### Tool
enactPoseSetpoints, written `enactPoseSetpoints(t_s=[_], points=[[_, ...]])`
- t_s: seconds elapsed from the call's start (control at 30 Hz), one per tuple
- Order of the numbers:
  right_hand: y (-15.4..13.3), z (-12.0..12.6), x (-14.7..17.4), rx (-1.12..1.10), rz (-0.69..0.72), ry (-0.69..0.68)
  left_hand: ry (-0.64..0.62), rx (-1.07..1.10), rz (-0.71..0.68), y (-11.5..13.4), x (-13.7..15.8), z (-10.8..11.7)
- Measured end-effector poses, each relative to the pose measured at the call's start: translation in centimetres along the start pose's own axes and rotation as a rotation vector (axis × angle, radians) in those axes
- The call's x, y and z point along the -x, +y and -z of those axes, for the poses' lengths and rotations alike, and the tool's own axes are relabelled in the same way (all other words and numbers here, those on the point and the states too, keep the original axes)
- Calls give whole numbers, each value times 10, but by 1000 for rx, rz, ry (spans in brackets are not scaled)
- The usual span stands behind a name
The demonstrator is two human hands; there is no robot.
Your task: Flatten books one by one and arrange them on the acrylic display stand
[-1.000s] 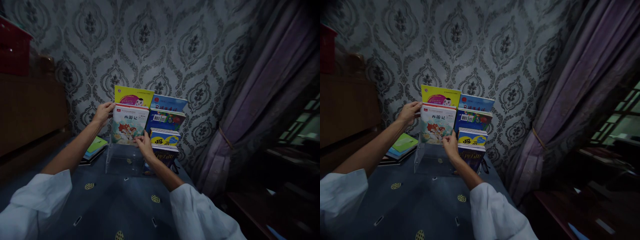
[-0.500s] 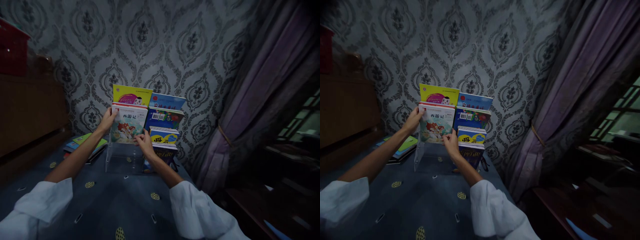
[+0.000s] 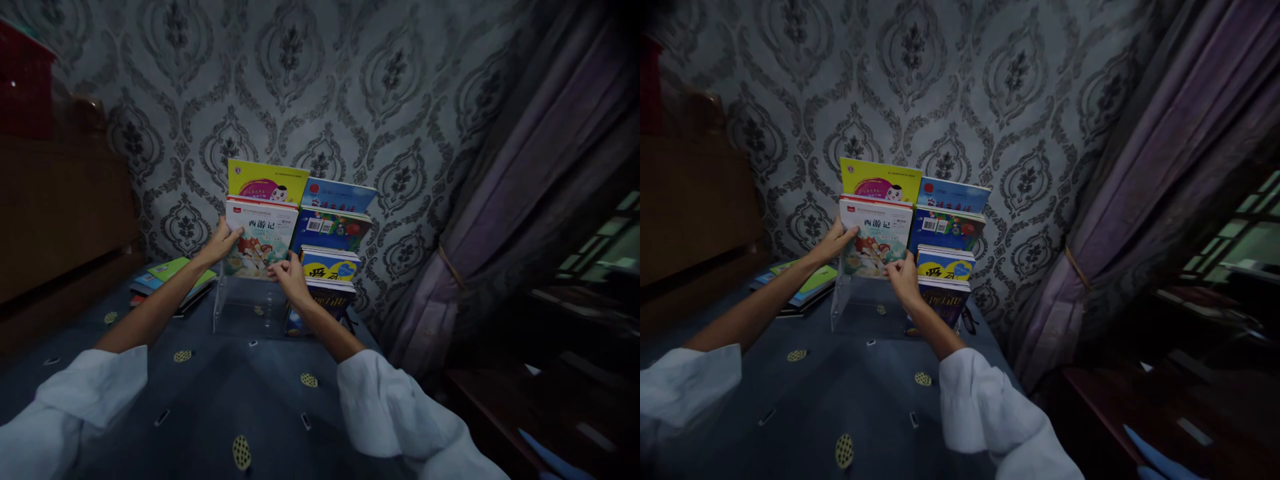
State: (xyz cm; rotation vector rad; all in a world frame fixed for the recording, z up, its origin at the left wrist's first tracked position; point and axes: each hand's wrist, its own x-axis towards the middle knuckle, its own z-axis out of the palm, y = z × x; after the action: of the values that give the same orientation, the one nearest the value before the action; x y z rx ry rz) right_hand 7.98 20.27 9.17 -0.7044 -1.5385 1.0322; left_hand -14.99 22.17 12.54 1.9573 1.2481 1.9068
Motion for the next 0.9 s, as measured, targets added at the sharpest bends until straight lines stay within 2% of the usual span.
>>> enactPoseSetpoints(t_s=[0.17, 0.37, 0.5, 0.6, 0.7, 0.8, 0.9], points=[[0, 0, 5, -67, -64, -4, -35, -15, -16, 6, 0, 6], [11, -3, 17, -114, -185, 13, 62, -176, 47, 23, 9, 8], [22, -2, 25, -83, -178, -20, 102, -269, 59, 31, 14, 6], [33, -2, 39, -49, -160, -42, 82, -245, 70, 29, 21, 7], [51, -3, 65, -50, -192, -123, 93, -220, 52, 20, 41, 13], [75, -2, 102, -73, -271, -235, 89, -317, 81, -1, 79, 27], [96, 0, 139, -77, -331, -282, -56, -575, 216, -27, 127, 47]])
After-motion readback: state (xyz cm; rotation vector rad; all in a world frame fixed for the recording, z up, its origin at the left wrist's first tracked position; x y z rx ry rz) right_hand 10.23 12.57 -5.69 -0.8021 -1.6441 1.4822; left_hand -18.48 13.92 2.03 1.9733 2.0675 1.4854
